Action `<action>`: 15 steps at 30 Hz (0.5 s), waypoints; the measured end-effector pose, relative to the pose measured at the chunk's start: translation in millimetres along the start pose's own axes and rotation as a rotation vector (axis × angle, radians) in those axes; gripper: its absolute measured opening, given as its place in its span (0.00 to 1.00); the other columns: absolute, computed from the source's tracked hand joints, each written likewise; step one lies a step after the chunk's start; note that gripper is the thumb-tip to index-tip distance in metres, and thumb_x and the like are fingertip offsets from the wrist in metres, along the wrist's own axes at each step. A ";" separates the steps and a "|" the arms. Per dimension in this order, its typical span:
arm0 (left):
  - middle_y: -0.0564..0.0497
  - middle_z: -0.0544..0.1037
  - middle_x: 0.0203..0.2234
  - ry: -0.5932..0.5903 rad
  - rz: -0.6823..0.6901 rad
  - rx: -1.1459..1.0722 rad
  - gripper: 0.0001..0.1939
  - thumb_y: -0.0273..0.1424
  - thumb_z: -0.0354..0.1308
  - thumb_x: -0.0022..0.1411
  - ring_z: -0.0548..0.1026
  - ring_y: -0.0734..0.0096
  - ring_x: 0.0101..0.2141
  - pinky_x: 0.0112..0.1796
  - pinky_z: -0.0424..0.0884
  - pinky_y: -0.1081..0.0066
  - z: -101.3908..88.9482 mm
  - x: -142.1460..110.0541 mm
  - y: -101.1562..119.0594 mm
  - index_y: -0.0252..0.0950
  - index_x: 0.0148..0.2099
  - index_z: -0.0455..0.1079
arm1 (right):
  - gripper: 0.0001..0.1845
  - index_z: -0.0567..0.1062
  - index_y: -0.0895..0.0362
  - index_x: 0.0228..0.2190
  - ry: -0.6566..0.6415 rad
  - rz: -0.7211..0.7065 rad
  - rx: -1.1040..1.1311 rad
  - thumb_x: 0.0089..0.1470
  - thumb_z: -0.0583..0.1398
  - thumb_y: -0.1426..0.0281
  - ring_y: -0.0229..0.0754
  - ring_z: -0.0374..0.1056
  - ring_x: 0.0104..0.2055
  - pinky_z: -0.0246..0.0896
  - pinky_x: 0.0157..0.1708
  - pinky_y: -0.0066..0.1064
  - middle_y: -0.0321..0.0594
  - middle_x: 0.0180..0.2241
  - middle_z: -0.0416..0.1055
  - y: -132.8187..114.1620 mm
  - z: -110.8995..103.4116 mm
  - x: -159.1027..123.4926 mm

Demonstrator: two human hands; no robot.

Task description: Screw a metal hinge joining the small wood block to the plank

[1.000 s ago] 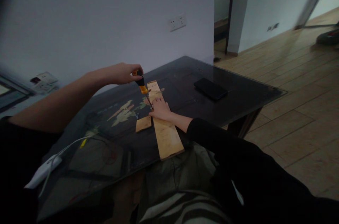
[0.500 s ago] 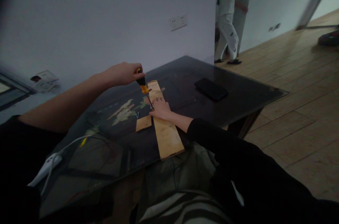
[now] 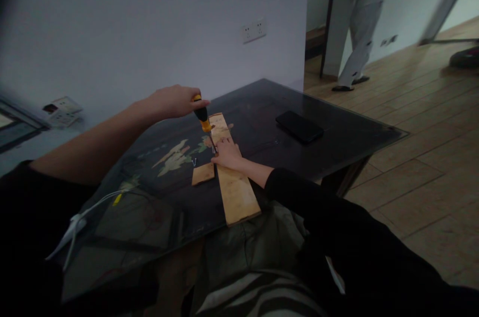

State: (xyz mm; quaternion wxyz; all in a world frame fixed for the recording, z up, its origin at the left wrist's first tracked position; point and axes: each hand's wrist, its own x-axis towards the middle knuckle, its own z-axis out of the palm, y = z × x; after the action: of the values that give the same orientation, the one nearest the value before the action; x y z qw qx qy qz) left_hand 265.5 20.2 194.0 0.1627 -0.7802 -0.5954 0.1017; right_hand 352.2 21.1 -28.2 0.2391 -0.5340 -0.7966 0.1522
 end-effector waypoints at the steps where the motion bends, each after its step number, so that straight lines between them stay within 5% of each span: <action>1: 0.40 0.80 0.43 0.016 -0.006 -0.001 0.34 0.56 0.43 0.67 0.75 0.53 0.46 0.43 0.67 0.63 1.0 0.5 -0.2 0.40 0.60 0.72 | 0.27 0.74 0.61 0.49 -0.003 0.003 -0.002 0.50 0.64 0.59 0.59 0.58 0.60 0.66 0.52 0.48 0.55 0.54 0.69 -0.2 -0.4 -0.1; 10: 0.45 0.83 0.36 -0.136 0.073 0.045 0.31 0.49 0.46 0.66 0.77 0.60 0.42 0.43 0.67 0.68 -7.6 4.6 -0.2 0.39 0.63 0.70 | 0.23 0.76 0.57 0.46 -0.032 -0.023 0.012 0.51 0.63 0.58 0.61 0.57 0.61 0.65 0.53 0.51 0.52 0.56 0.68 2.7 -1.1 0.3; 15: 0.43 0.82 0.37 0.000 0.008 0.039 0.33 0.55 0.44 0.67 0.76 0.54 0.46 0.43 0.67 0.65 1.6 4.8 1.7 0.42 0.62 0.72 | 0.22 0.76 0.57 0.45 -0.027 -0.023 0.013 0.51 0.64 0.58 0.60 0.57 0.61 0.65 0.53 0.49 0.52 0.56 0.68 2.5 -0.6 0.6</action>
State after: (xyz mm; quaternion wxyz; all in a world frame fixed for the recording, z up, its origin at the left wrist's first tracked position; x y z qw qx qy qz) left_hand 267.7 24.6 192.0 0.1774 -0.7792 -0.5902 0.1140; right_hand 354.3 22.6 -28.8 0.2336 -0.5211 -0.8049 0.1616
